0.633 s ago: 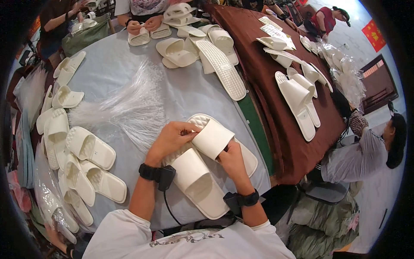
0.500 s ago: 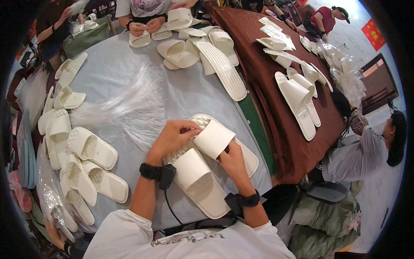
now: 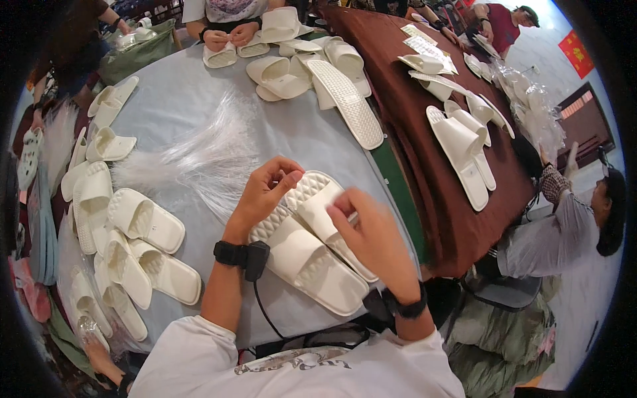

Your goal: Assembling and inspecting white slippers at a production table.

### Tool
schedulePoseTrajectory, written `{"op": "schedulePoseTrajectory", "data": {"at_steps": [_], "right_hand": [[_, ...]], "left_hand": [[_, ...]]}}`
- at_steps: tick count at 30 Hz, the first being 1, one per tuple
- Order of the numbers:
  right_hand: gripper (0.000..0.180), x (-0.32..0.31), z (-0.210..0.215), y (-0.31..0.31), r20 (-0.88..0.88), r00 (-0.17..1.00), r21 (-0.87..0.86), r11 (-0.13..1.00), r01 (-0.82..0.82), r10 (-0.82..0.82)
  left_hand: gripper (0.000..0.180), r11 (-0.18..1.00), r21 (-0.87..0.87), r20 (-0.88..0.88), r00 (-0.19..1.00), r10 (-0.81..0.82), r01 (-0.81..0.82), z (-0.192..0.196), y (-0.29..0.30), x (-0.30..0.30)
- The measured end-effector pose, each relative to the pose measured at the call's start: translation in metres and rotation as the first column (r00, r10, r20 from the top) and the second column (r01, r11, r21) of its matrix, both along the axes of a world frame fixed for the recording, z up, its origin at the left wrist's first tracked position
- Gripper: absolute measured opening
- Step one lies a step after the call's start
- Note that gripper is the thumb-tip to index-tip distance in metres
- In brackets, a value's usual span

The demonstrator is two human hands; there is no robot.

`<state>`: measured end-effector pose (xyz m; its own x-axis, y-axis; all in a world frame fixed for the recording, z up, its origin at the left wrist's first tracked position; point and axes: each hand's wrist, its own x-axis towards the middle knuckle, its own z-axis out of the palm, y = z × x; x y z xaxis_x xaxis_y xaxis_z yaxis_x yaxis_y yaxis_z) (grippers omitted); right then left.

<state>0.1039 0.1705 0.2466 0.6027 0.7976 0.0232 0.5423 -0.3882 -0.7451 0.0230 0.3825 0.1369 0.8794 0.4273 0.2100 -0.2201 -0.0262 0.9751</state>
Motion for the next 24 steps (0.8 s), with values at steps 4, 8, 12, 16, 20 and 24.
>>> {"op": "schedulePoseTrajectory", "data": {"at_steps": [4, 8, 12, 16, 20, 24], "right_hand": [[0.020, 0.031, -0.040, 0.053, 0.098, 0.989, 0.220, 0.967, -0.127, 0.107], [0.014, 0.053, -0.080, 0.073, -0.413, 0.864, 0.348, 0.926, -0.144, 0.289], [0.014, 0.058, -0.097, 0.076, -0.593, 0.744, 0.403, 0.914, -0.055, 0.306], [0.015, 0.057, -0.097, 0.076, -0.628, 0.724, 0.396, 0.918, -0.017, 0.284], [0.014, 0.061, -0.094, 0.073, -0.594, 0.768, 0.384, 0.923, 0.010, 0.239], [0.013, 0.060, -0.096, 0.074, -0.634, 0.732, 0.422, 0.905, 0.055, 0.251]], "left_hand": [[0.015, 1.000, -0.020, -0.016, 1.000, -0.002, 0.002, -0.008, 0.007, -0.003], [0.015, 0.997, -0.050, -0.040, 0.998, 0.058, -0.060, -0.013, 0.005, 0.006], [0.016, 0.992, -0.120, -0.055, 0.998, 0.023, -0.030, -0.009, 0.005, 0.003], [0.032, 0.988, -0.152, 0.019, 1.000, 0.003, 0.000, -0.016, 0.002, 0.004], [0.034, 0.961, -0.272, -0.048, 0.997, -0.054, 0.039, -0.006, 0.003, -0.001], [0.021, 0.968, -0.249, -0.035, 0.998, -0.050, 0.040, -0.007, 0.002, -0.002]]}}
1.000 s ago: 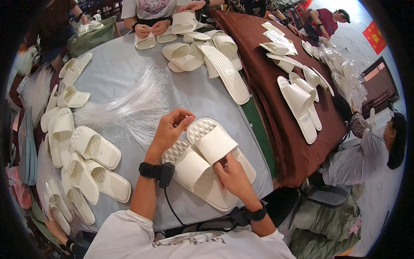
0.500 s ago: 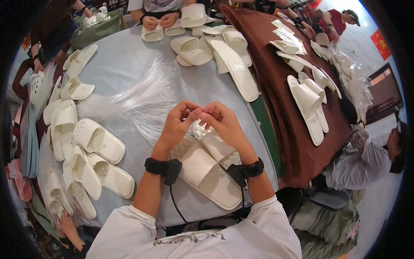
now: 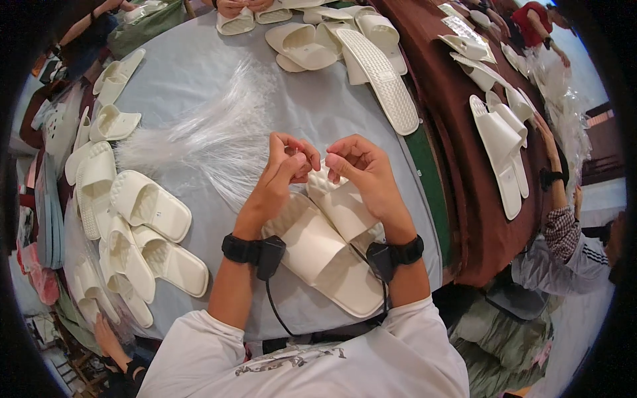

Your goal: Assembling and inspecting white slippers at a production table.

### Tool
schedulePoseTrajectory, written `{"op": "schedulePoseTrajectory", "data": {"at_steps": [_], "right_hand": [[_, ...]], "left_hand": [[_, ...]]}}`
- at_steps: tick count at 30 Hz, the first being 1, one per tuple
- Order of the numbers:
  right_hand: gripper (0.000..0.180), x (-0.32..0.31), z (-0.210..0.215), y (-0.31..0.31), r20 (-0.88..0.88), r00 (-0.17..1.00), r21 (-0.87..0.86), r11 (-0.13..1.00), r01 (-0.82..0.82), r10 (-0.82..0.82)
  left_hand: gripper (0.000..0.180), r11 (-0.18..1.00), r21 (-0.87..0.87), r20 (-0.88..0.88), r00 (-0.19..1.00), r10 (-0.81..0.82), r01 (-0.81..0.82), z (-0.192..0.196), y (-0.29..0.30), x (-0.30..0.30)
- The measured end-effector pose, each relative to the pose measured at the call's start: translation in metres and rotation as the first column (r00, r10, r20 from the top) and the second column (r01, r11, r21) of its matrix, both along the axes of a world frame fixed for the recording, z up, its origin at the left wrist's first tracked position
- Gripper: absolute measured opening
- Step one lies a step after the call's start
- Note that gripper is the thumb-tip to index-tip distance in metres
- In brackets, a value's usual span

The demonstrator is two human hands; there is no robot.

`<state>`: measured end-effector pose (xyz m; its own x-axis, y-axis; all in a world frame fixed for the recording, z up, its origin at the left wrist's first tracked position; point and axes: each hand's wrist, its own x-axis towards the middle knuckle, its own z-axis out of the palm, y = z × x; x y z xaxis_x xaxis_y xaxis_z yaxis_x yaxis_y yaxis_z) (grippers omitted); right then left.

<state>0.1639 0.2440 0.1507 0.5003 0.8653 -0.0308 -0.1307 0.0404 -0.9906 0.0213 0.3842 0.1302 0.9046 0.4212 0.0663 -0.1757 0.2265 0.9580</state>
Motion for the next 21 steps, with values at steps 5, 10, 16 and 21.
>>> {"op": "schedulePoseTrajectory", "data": {"at_steps": [5, 10, 16, 21], "right_hand": [[0.013, -0.0001, -0.0006, -0.0011, 0.001, 1.000, 0.000, 1.000, 0.009, -0.009], [0.013, -0.0025, 0.0020, -0.0002, 0.002, 1.000, 0.010, 1.000, -0.022, 0.022], [0.013, -0.0020, 0.0002, -0.0018, -0.002, 0.999, 0.019, 0.999, -0.036, 0.036], [0.013, -0.0032, 0.0013, -0.0012, 0.001, 1.000, 0.032, 0.999, -0.028, 0.028]], "left_hand": [[0.016, 1.000, 0.010, 0.042, 0.999, 0.021, -0.021, -0.0034, 0.0001, -0.0019], [0.015, 0.986, 0.163, 0.057, 0.998, 0.033, -0.042, -0.0059, 0.0017, 0.0019], [0.013, 0.933, 0.328, 0.046, 0.989, 0.138, -0.146, -0.0024, 0.0044, 0.0044], [0.012, 0.922, 0.358, 0.045, 0.990, 0.137, -0.144, -0.0010, 0.0046, 0.0043]]}}
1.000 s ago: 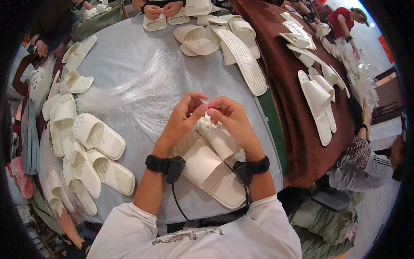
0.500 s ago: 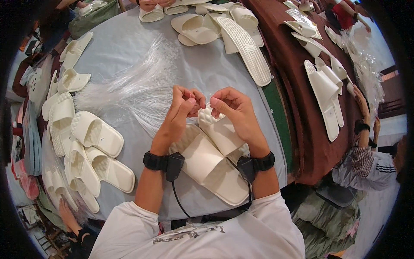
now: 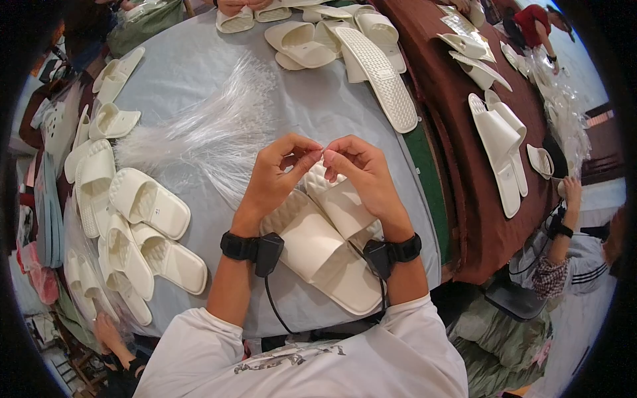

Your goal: Assembling and inspecting white slippers at a production table.

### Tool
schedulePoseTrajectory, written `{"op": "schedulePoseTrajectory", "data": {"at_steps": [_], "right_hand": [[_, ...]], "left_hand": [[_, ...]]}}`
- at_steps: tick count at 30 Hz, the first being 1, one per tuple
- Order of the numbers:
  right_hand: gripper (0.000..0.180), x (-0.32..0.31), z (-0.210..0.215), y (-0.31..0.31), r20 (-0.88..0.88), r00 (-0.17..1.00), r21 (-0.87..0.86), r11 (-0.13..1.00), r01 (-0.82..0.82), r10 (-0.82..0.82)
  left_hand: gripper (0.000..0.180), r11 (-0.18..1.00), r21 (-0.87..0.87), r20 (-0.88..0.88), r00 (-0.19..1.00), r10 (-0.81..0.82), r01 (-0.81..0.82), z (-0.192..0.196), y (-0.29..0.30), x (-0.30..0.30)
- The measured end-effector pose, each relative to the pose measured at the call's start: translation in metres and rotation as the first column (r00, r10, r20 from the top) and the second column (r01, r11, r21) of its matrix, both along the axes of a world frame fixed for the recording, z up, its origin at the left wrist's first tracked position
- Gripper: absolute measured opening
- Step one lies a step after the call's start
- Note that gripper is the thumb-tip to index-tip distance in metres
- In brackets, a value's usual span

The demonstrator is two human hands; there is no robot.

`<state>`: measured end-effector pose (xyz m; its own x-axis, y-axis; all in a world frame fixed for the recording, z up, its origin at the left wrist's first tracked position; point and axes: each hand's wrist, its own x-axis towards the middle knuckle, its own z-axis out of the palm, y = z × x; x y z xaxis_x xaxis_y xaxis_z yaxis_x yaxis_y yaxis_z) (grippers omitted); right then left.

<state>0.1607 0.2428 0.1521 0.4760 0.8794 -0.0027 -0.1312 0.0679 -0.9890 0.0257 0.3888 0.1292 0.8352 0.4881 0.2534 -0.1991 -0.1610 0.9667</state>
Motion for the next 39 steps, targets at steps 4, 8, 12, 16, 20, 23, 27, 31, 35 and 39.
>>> {"op": "schedulePoseTrajectory", "data": {"at_steps": [4, 8, 12, 16, 20, 23, 27, 31, 35, 39], "right_hand": [[0.013, 0.0021, -0.0029, -0.0007, -0.013, 1.000, 0.004, 1.000, -0.003, 0.003], [0.012, 0.0023, -0.0017, -0.0006, -0.016, 1.000, 0.000, 1.000, 0.002, -0.002], [0.012, 0.0025, -0.0023, -0.0005, -0.005, 1.000, 0.001, 1.000, -0.006, 0.006], [0.011, 0.0011, -0.0015, -0.0008, 0.002, 1.000, -0.013, 1.000, 0.008, -0.008], [0.010, 0.0018, -0.0027, -0.0018, 0.015, 1.000, -0.021, 1.000, 0.001, -0.001], [0.010, 0.0023, -0.0026, -0.0018, 0.009, 1.000, -0.014, 1.000, -0.001, 0.002], [0.010, 0.0017, -0.0021, -0.0007, 0.009, 1.000, -0.003, 1.000, 0.002, -0.002], [0.011, 0.0035, -0.0033, -0.0016, 0.009, 1.000, -0.007, 1.000, 0.001, -0.001], [0.010, 0.0020, -0.0032, -0.0002, 0.001, 1.000, -0.006, 1.000, -0.007, 0.007], [0.010, 0.0035, -0.0055, -0.0016, -0.001, 1.000, -0.005, 1.000, -0.004, 0.004]], "left_hand": [[0.013, 1.000, 0.010, 0.005, 1.000, -0.006, 0.005, 0.0010, 0.0000, -0.0005], [0.013, 0.999, 0.048, -0.013, 1.000, 0.007, -0.006, 0.0038, 0.0002, -0.0003], [0.013, 0.998, 0.039, 0.075, 0.996, 0.046, -0.049, -0.0006, -0.0018, 0.0022], [0.013, 0.998, 0.049, 0.066, 0.997, 0.041, -0.045, -0.0018, -0.0020, 0.0020], [0.013, 0.998, 0.052, 0.062, 0.997, 0.037, -0.040, -0.0006, -0.0025, 0.0015], [0.013, 0.997, 0.061, 0.053, 0.998, 0.039, -0.042, 0.0009, -0.0027, 0.0015], [0.014, 0.998, 0.050, 0.067, 0.997, 0.037, -0.040, -0.0004, -0.0015, 0.0018], [0.014, 0.998, 0.052, 0.060, 0.998, 0.034, -0.037, -0.0003, -0.0020, 0.0024], [0.013, 0.997, 0.067, 0.063, 0.997, 0.033, -0.037, -0.0010, -0.0006, 0.0012], [0.013, 0.997, 0.083, -0.004, 1.000, 0.002, -0.001, 0.0013, 0.0010, -0.0010]]}}
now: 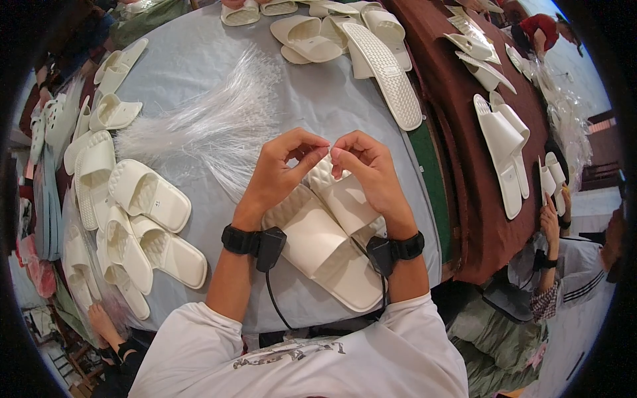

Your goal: Assembling and inspecting white slippers at a production table.

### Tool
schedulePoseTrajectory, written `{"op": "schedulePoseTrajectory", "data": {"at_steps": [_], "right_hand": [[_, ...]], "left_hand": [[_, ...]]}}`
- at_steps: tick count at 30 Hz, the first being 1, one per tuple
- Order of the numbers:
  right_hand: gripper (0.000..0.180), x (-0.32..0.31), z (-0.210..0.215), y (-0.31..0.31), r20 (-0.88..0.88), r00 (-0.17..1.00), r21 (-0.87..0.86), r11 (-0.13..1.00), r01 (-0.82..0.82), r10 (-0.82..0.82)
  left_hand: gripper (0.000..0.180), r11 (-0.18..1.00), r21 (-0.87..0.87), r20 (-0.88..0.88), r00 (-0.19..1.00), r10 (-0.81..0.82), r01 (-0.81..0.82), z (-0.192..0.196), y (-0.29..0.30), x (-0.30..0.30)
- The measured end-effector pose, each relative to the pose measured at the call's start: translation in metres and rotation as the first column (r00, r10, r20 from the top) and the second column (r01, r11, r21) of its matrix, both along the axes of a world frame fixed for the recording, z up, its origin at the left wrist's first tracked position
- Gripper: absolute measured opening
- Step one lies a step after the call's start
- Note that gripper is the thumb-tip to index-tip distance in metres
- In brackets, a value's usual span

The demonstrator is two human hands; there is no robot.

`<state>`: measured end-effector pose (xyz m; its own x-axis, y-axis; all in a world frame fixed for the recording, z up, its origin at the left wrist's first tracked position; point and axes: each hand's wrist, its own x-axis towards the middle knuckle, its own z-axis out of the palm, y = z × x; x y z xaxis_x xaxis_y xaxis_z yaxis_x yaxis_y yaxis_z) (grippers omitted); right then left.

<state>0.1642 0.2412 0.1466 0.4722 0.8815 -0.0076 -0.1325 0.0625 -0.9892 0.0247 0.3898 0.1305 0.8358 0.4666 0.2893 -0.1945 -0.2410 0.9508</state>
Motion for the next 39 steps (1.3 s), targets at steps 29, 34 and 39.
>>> {"op": "schedulePoseTrajectory", "data": {"at_steps": [29, 34, 39], "right_hand": [[0.018, -0.004, 0.005, -0.001, 0.039, 0.999, 0.039, 0.999, 0.036, -0.037], [0.013, -0.008, 0.005, 0.000, 0.107, 0.993, 0.043, 0.998, 0.052, -0.056], [0.015, -0.007, 0.005, 0.000, 0.092, 0.993, 0.007, 0.998, 0.068, -0.068]], "left_hand": [[0.021, 1.000, 0.015, 0.182, 0.983, 0.001, -0.004, 0.001, 0.000, 0.002], [0.018, 0.994, -0.098, 0.140, 0.988, 0.060, -0.046, 0.000, -0.003, 0.002], [0.015, 0.990, -0.131, 0.162, 0.985, 0.063, -0.042, 0.000, -0.001, 0.001]]}}
